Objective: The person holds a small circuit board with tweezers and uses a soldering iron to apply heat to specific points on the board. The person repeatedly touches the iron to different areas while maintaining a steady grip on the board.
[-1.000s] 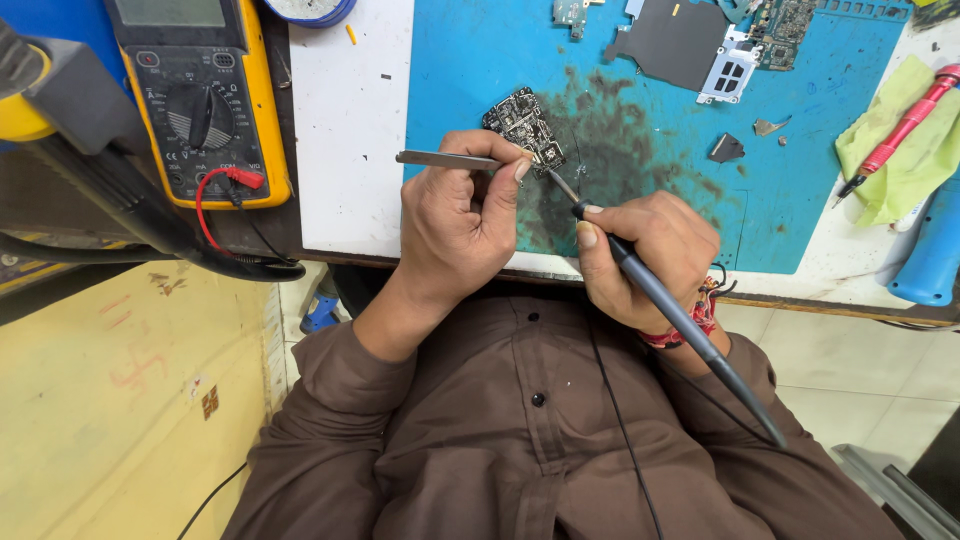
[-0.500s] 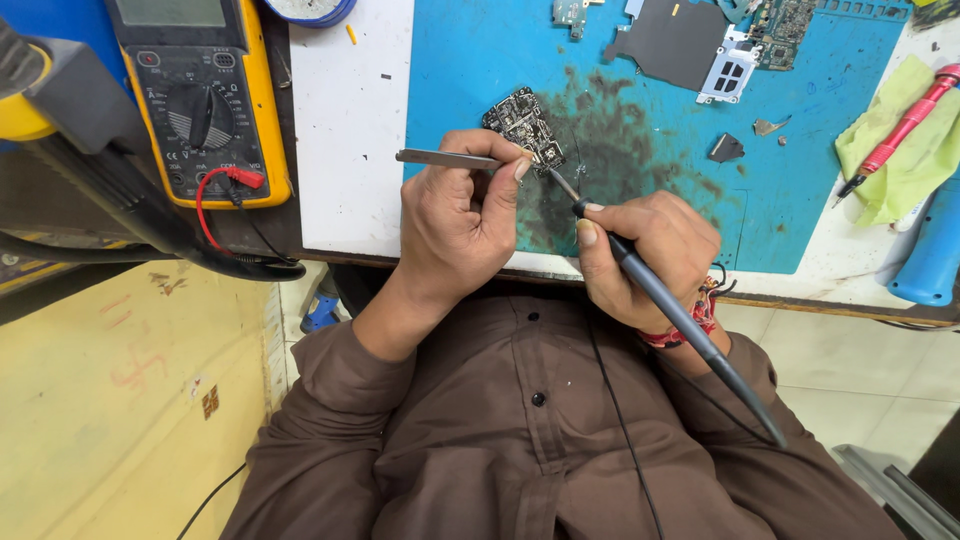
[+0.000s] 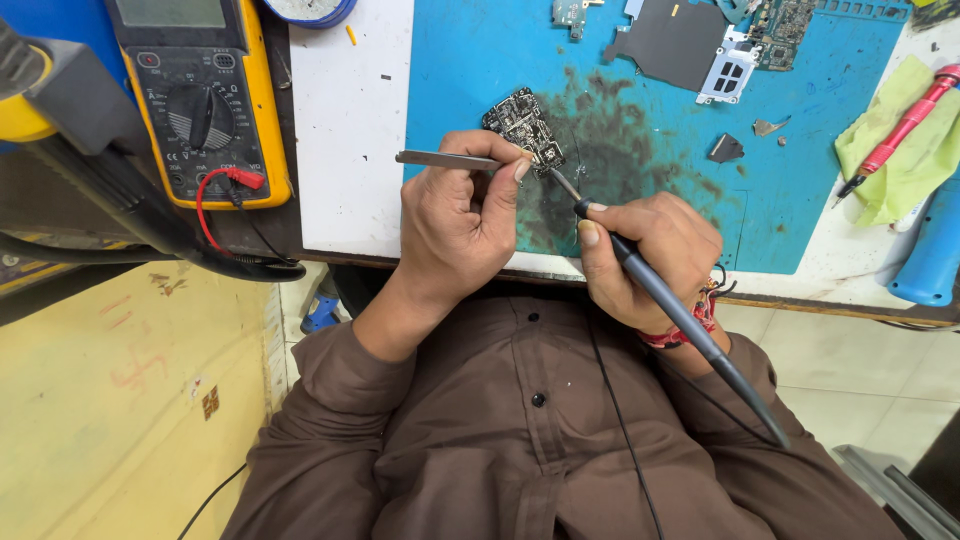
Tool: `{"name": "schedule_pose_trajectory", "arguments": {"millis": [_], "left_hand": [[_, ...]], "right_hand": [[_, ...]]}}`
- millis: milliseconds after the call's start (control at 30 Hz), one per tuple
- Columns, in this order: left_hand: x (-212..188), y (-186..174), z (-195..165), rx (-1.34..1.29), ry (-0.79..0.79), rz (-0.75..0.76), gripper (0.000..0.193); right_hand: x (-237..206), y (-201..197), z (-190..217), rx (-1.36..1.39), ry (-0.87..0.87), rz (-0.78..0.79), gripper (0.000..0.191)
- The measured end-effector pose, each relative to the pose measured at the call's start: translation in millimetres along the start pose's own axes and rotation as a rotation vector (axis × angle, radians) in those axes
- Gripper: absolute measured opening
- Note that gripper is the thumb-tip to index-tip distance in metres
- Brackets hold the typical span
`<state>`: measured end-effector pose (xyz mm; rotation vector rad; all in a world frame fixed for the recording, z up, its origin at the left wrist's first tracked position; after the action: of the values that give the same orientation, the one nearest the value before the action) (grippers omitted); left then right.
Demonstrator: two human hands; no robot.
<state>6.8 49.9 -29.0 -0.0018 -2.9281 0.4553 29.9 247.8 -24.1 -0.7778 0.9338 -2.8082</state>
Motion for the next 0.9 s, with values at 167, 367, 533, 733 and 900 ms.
{"name": "schedule_pose_trajectory", "arguments": {"millis": [167, 367, 533, 733, 900], "left_hand": [[-0.4, 0.0, -0.1, -0.013, 0.006, -0.001, 0.007], [-0.2, 0.0, 0.2, -0.011, -0.008, 0.002, 0.007], [-1.2, 0.2, -1.1, -0.005, 0.004, -0.006, 0.007], [-0.8, 0.1, -1.4, -0.009, -0.006, -0.005, 0.007], [-0.8, 0.0, -1.2, -0.001, -0.001, -0.006, 0.007]], "right_hand": [[0.1, 0.3, -0.5, -0.001, -0.009, -0.005, 0.014], [-0.4, -0.2, -0.5, -0.002, -0.002, 0.001, 0.013], [-0.9, -0.6, 0.3, 0.004, 0.009, -0.007, 0.013], [-1.0, -0.4, -0.4, -0.001, 0.005, -0.011, 0.013], [-2.0, -1.3, 0.1, -0.004, 0.015, -0.006, 0.012]]}}
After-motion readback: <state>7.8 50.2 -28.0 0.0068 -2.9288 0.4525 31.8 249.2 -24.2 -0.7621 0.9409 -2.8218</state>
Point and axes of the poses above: each hand's wrist, its own x-axis towards the middle knuckle, its own y-axis out of the palm, z = x × y, the point moved 1 cm from there along x, towards the middle knuckle, and after that the axes turned 1 degree about x, right-handed, at the moved point
